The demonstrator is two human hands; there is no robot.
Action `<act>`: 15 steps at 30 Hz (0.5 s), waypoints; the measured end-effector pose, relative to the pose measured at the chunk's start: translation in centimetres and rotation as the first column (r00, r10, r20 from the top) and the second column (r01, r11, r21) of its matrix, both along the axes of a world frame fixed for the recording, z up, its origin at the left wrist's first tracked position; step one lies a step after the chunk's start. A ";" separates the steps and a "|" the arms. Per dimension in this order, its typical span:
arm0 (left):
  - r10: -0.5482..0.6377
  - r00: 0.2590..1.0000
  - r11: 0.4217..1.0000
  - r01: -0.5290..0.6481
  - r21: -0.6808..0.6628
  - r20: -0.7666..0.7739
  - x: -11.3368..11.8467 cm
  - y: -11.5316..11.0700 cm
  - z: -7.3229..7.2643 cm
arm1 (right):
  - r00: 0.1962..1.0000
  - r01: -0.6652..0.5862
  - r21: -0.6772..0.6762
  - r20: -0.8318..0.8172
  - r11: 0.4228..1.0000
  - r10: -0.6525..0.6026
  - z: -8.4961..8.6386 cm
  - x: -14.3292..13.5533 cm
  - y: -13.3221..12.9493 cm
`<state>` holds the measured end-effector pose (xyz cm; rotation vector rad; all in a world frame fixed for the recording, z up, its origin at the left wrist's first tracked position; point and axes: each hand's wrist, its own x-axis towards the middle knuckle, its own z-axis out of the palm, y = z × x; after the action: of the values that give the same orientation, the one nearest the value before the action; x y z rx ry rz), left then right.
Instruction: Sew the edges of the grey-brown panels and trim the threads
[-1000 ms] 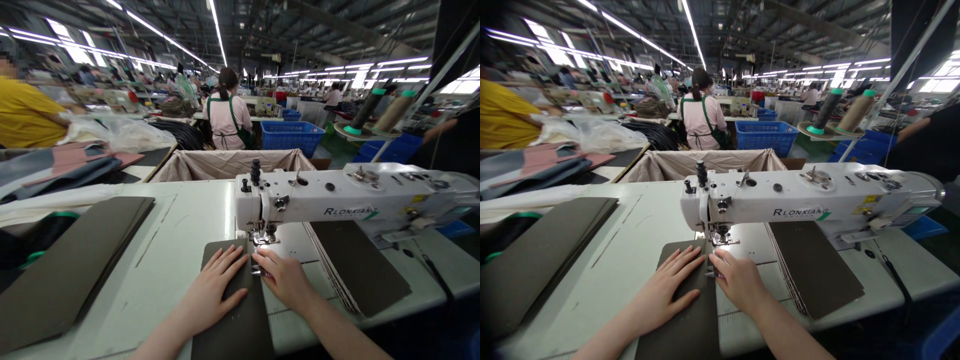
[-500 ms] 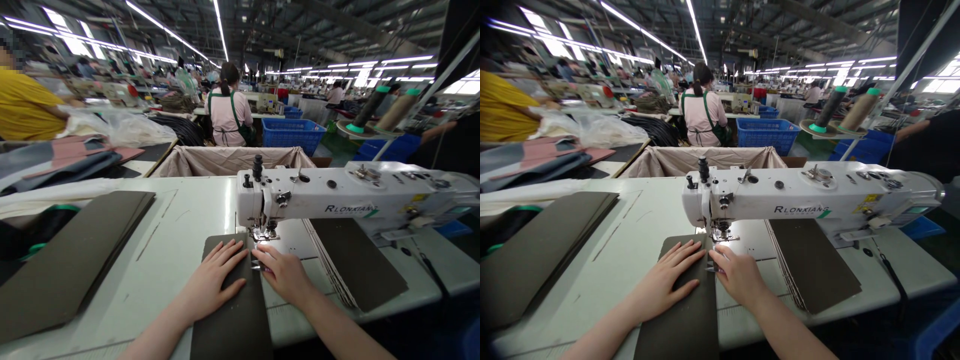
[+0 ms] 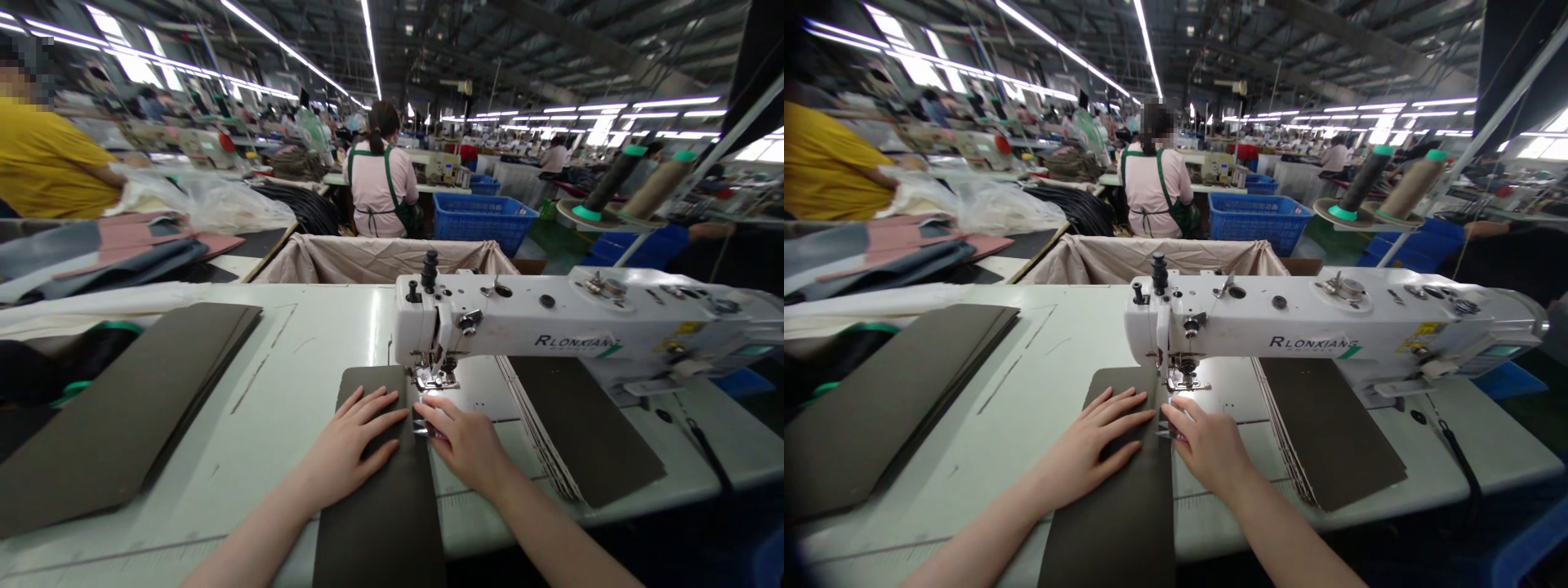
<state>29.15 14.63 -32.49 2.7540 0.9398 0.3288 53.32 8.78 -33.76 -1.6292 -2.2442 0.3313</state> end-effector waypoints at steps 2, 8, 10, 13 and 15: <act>0.003 1.000 1.000 -0.003 -0.004 -0.001 0.0 -0.1 0.1 | 1.000 0.000 -0.001 -0.002 1.000 0.000 0.0 0.0 0.0; 0.005 1.000 1.000 -0.004 -0.009 0.029 0.0 -0.1 0.1 | 1.000 0.001 0.000 0.011 1.000 -0.001 0.2 0.0 -0.1; 0.005 0.999 1.000 -0.005 -0.007 0.036 0.0 -0.1 0.1 | 1.000 0.001 -0.001 0.019 1.000 -0.001 0.3 0.0 -0.1; 0.008 0.999 1.000 -0.008 -0.014 0.034 0.1 -0.1 0.1 | 1.000 0.004 -0.007 0.025 1.000 -0.004 0.3 0.0 -0.1; 0.008 0.999 1.000 -0.007 -0.017 0.048 0.1 -0.1 0.1 | 1.000 0.009 -0.011 0.030 1.000 -0.009 0.3 0.0 -0.1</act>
<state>29.22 14.56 -32.40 2.7151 0.9367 0.3854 53.34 8.71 -33.44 -1.6597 -2.2600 0.3203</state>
